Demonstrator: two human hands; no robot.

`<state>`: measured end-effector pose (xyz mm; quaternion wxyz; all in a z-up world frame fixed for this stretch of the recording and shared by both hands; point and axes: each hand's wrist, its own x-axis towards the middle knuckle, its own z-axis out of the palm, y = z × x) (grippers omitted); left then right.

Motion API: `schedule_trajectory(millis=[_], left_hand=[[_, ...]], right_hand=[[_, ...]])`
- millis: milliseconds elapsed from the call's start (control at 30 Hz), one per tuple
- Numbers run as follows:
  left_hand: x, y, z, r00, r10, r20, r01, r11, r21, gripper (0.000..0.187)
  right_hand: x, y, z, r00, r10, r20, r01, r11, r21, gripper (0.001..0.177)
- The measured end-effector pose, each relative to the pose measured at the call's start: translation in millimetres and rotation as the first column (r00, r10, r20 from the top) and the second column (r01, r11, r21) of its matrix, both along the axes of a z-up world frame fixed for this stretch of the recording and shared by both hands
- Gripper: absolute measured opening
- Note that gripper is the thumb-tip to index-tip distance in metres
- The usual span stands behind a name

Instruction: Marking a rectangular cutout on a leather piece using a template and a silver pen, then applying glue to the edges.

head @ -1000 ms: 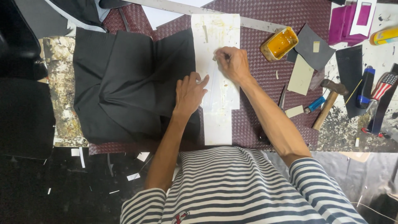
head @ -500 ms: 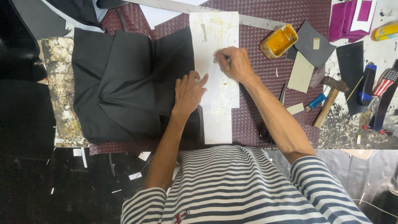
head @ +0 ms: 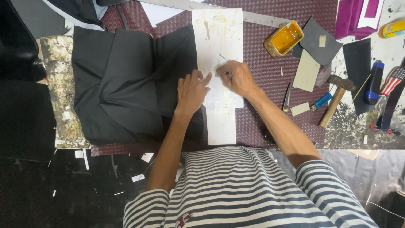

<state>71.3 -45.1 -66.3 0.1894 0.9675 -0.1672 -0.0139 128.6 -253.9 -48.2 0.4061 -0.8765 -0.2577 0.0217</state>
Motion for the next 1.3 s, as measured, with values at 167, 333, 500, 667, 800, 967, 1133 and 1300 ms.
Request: schedule_trajectory(millis=[167, 333, 500, 667, 800, 967, 1133, 1300], left_hand=[[0.3, -0.6, -15.2, 1.000, 0.015, -0.018, -0.015, 1.000, 0.002, 0.042], [5.7, -3.4, 12.0, 0.999, 0.012, -0.035, -0.011, 1.000, 0.023, 0.051], [8.2, -1.0, 4.5, 1.000, 0.011, -0.011, -0.011, 1.000, 0.014, 0.054], [5.3, -0.3, 4.9, 1.000, 0.013, 0.018, -0.013, 1.000, -0.012, 0.053], [6.2, 0.0, 4.8, 1.000, 0.021, -0.013, -0.021, 0.999, -0.024, 0.053], [7.4, 7.5, -22.3, 0.999, -0.031, -0.040, 0.032, 0.999, 0.024, 0.038], [5.9, 9.8, -26.2, 1.000, -0.029, 0.002, 0.029, 1.000, -0.002, 0.035], [5.4, 10.8, -24.0, 1.000, -0.013, -0.025, 0.012, 0.999, -0.030, 0.037]], right_hand=[[1.1, -46.1, 10.0, 0.953, -0.274, 0.128, 0.264, 0.960, 0.091, 0.017], [47.1, -134.9, 45.5, 0.757, -0.544, 0.363, 0.588, 0.809, -0.013, 0.008], [68.1, -154.6, 23.0, 0.793, -0.555, 0.253, 0.607, 0.677, -0.415, 0.004], [69.8, -152.6, 9.2, 0.830, -0.495, 0.256, 0.556, 0.701, -0.448, 0.015], [49.4, -154.8, 40.9, 0.790, -0.493, 0.363, 0.596, 0.756, -0.269, 0.009], [-5.6, -147.1, 72.9, 0.792, -0.587, 0.168, 0.610, 0.770, -0.184, 0.005], [-78.8, -60.4, 57.9, 0.856, -0.445, -0.264, 0.438, 0.895, -0.090, 0.011], [-77.7, -10.3, 38.9, 0.814, -0.383, -0.435, 0.465, 0.880, 0.096, 0.009]])
